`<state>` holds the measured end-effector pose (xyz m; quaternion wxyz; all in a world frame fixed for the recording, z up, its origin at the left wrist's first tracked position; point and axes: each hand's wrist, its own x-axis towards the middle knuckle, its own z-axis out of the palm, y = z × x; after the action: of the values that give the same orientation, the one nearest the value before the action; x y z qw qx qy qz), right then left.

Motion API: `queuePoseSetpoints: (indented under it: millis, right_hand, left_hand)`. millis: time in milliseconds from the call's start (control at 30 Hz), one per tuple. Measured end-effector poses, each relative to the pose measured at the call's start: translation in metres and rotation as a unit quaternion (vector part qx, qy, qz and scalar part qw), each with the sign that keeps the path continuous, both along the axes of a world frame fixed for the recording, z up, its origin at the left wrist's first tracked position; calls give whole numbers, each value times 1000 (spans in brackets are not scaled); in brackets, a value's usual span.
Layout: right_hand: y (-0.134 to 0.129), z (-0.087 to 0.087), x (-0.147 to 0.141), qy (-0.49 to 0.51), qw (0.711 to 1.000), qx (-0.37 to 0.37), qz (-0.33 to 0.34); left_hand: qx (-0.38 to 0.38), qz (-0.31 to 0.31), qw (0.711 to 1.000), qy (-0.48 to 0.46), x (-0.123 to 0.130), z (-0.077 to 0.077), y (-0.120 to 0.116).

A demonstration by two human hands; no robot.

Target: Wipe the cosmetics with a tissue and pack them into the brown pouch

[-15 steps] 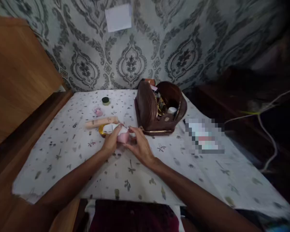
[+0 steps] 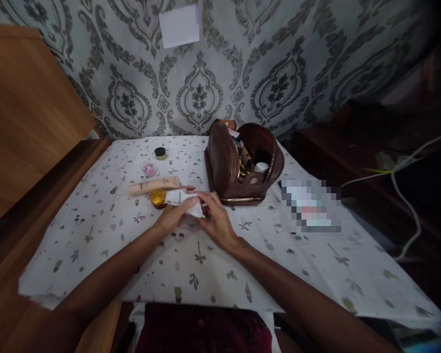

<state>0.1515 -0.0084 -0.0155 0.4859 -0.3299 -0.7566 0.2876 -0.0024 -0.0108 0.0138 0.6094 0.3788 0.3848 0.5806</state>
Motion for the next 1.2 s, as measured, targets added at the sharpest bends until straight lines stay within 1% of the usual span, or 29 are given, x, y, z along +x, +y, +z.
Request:
queuePoseSetpoints:
  millis: [67, 133, 200, 300, 367, 467, 533, 633, 700, 767, 900, 933, 1000, 1100, 1200]
  right_hand:
    - [0, 0, 0, -7, 1000, 15, 4]
    - [0, 0, -1, -11, 1000, 11, 13]
    - [-2, 1, -2, -14, 1000, 2, 13]
    - [-3, 1, -3, -12, 1000, -14, -6]
    - [-3, 0, -3, -12, 999, -34, -27]
    - [0, -2, -2, -4, 996, -73, -53]
    - [2, -4, -3, 17, 994, -95, -47]
    - [2, -8, -4, 56, 993, -103, -17]
    - [1, -9, -5, 70, 993, -98, 0]
    - [0, -8, -5, 67, 994, -87, 10]
    - [-2, -4, -4, 54, 996, -67, 35]
    - [-2, -3, -4, 67, 994, -75, 44]
    - [-1, -1, -6, 111, 985, -117, 65]
    - [0, 2, -9, 180, 957, -205, 93]
    - [2, 4, -11, 220, 938, -258, 79]
  left_hand:
    - [-8, 37, 999, -1, 1, -2, 2]
    - [-4, 71, 997, -3, 1, -3, 4]
    - [2, 87, 996, -7, 2, -4, 5]
    - [-1, 98, 995, -25, 2, -3, 6]
    - [-6, 89, 995, -41, 2, -1, 7]
    - [15, 34, 998, -42, 0, 2, 4]
    - [46, -5, 999, -10, -2, 2, 1]
    - [80, -28, 994, 68, -4, 1, -4]
    - [86, -20, 991, 100, -5, 0, -5]
    - [81, 3, 991, 109, -5, 0, -5]
    - [57, 52, 994, 75, -4, -1, 2]
    - [48, 54, 996, 58, -4, -1, 4]
    - [18, 44, 999, 21, -3, 0, 7]
    - [-28, 25, 999, -10, -1, 2, 7]
    - [-16, 5, 1000, -5, 1, 3, 4]
